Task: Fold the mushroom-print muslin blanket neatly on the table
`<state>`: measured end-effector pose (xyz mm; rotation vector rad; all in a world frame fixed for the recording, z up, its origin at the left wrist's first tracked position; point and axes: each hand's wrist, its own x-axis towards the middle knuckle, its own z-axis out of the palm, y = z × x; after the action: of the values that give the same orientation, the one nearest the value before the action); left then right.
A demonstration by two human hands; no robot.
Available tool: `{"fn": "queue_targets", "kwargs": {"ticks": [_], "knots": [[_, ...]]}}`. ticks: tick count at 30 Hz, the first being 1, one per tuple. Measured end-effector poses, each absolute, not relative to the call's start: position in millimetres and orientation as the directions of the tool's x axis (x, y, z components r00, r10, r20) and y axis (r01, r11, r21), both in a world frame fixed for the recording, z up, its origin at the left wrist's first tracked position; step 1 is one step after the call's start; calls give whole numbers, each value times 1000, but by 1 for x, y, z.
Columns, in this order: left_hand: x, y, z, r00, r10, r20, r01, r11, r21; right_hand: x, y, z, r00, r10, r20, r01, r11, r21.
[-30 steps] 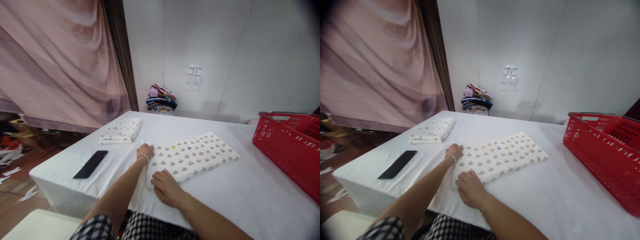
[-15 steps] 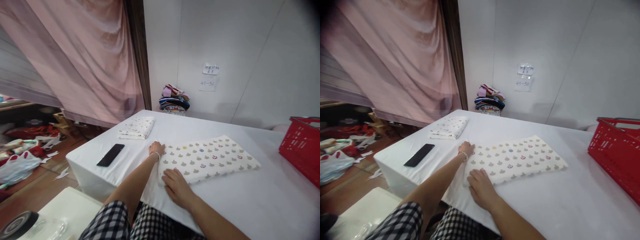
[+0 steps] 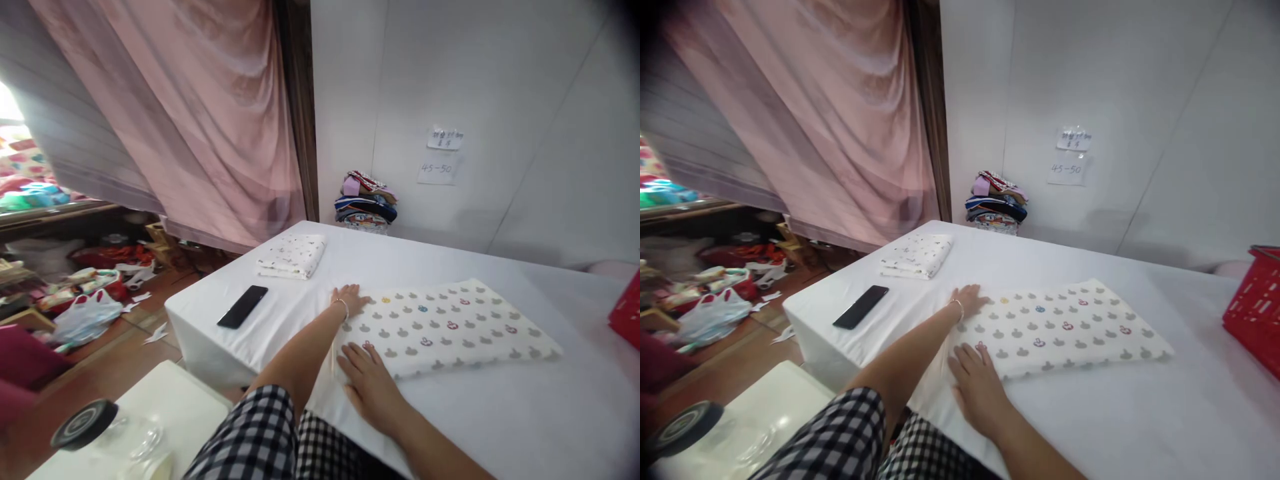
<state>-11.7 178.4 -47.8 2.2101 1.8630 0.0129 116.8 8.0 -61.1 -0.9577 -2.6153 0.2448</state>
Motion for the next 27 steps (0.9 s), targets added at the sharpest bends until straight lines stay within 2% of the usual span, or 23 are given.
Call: {"fn": "queue_targets", "kwargs": {"ticks": [8,12,14,18,27], "knots": [[-11,191,-35,176,963,-202,970,-135,203,116,4,-54,-704,665,250,611,746,-264],[-6,181,-35,249,967,-44,959,-241,148,116,3,-48,-696,680,230,626,732,-271],[-4,174,-39,294,956,-17,949,-289,126,116,2,-45,-698,682,217,625,728,-281],[-4,168,-45,251,965,-78,958,-236,165,117,2,-40,-696,689,202,621,719,-311],[-1,186,-39,206,975,-86,961,-185,207,117,2,-38,-701,686,197,613,720,-326]]}}
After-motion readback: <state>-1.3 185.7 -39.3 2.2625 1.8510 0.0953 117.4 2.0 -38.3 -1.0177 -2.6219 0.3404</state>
